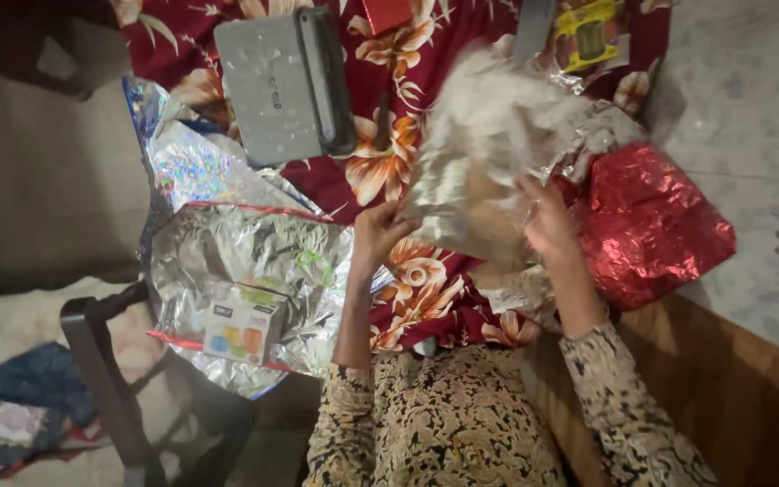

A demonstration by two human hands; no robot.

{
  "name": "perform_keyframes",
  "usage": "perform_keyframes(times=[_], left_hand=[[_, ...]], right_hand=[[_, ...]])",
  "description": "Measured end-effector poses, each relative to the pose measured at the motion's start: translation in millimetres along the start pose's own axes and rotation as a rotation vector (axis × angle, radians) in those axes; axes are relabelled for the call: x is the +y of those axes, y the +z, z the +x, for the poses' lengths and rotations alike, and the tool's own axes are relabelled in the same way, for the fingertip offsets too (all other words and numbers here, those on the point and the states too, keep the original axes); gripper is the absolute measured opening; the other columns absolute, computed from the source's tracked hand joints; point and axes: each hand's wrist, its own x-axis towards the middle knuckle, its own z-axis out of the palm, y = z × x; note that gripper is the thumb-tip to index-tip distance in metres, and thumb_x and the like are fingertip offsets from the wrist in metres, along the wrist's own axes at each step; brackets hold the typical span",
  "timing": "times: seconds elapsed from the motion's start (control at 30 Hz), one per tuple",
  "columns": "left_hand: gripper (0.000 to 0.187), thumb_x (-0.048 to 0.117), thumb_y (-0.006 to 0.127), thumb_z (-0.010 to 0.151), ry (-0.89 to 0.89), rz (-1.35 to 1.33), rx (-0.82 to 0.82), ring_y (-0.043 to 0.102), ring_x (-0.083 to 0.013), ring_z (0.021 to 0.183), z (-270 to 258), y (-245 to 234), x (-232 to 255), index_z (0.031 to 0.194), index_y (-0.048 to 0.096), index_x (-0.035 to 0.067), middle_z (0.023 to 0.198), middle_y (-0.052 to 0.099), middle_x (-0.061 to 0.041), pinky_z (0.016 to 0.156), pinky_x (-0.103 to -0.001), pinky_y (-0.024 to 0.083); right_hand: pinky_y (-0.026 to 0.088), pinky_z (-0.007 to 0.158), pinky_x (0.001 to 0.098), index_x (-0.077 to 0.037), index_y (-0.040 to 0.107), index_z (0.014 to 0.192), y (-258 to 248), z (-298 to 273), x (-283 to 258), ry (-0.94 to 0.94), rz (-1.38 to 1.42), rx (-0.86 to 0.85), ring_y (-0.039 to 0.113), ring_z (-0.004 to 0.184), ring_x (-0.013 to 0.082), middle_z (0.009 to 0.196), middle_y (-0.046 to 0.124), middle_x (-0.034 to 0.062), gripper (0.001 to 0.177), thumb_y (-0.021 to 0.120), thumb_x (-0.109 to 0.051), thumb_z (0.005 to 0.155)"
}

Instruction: The person wraps two small items in red wrapping paper on a floral tablecloth. They fold the paper around each item, smooth the edges, and secure the folds with clear tape. The wrapped items are placed on the table after each is completed.

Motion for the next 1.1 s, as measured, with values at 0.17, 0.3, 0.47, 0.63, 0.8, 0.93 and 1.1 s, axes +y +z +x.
perform_keyframes(times=[0.17, 0.3, 0.47, 0.63, 0.8, 0.93, 1.1], left_hand=[[0.026, 0.021, 0.079, 0.087, -0.172, 0.11, 0.075, 0.061, -0.0102, 0.068, -12, -9, -47, 0.095, 0.073, -0.003, 0.073, 0.071, -0.008, 0.062, -0.026, 0.047], [0.026, 0.023, 0.078, 0.081, -0.335, 0.02, 0.08, 0.064, -0.0149, 0.057, -11, -7, -105, 0.093, 0.073, 0.0, 0.07, 0.069, -0.005, 0.054, -0.034, 0.05], [0.03, 0.028, 0.073, 0.092, -0.199, 0.149, 0.394, 0.067, -0.0267, 0.066, 10, 16, -166, 0.087, 0.072, -0.002, 0.072, 0.07, -0.013, 0.063, -0.039, 0.05], [0.024, 0.022, 0.069, 0.093, -0.071, 0.316, 0.506, 0.067, -0.0424, 0.082, 18, 40, -198, 0.095, 0.069, -0.002, 0.088, 0.071, -0.023, 0.073, -0.046, 0.049], [0.025, 0.02, 0.076, 0.085, -0.105, 0.294, 0.492, 0.068, -0.0381, 0.079, 31, 44, -232, 0.098, 0.068, 0.001, 0.085, 0.071, -0.019, 0.071, -0.045, 0.05], [0.039, 0.019, 0.08, 0.077, -0.28, 0.287, 0.46, 0.063, -0.0326, 0.072, 8, 46, -258, 0.109, 0.066, 0.002, 0.079, 0.066, -0.016, 0.067, -0.044, 0.049], [0.055, 0.018, 0.088, 0.074, -0.091, 0.346, 0.334, 0.064, -0.0334, 0.085, 2, 53, -260, 0.119, 0.061, 0.0, 0.098, 0.068, -0.017, 0.075, -0.044, 0.052]], right_hand=[[0.042, 0.054, 0.0205, -0.009, 0.065, 0.115, 15, 65, 41, -0.16, -0.35, 0.05, 0.053, 0.065, 0.0053, 0.083, 0.06, -0.0061, 0.024, 0.076, -0.02, 0.095], [0.039, 0.044, 0.023, -0.01, 0.061, 0.106, 6, 106, 79, -0.048, -0.435, 0.183, 0.052, 0.058, 0.0077, 0.076, 0.057, -0.0049, 0.023, 0.074, -0.024, 0.095], [0.043, 0.06, 0.0215, -0.008, 0.064, 0.111, -33, 125, 111, -0.025, -0.624, 0.242, 0.053, 0.073, 0.0054, 0.092, 0.058, -0.0015, 0.032, 0.068, -0.039, 0.104], [0.051, 0.084, 0.0205, 0.0, 0.063, 0.129, -85, 88, 146, 0.017, -0.624, 0.174, 0.062, 0.098, 0.0064, 0.118, 0.062, 0.0036, 0.043, 0.066, -0.037, 0.108], [0.05, 0.068, 0.0273, -0.004, 0.062, 0.133, -107, 55, 168, 0.249, -0.835, 0.148, 0.065, 0.09, 0.0161, 0.113, 0.071, 0.0117, 0.042, 0.072, -0.017, 0.093], [0.056, 0.076, 0.0242, -0.004, 0.058, 0.128, -93, 49, 176, -0.123, -0.742, 0.198, 0.067, 0.093, 0.0126, 0.106, 0.071, 0.0049, 0.039, 0.071, -0.005, 0.091], [0.045, 0.067, 0.0268, 0.001, 0.062, 0.103, -78, 61, 104, -0.338, -0.618, 0.179, 0.06, 0.071, 0.0143, 0.087, 0.062, 0.0052, 0.025, 0.055, -0.02, 0.115]])
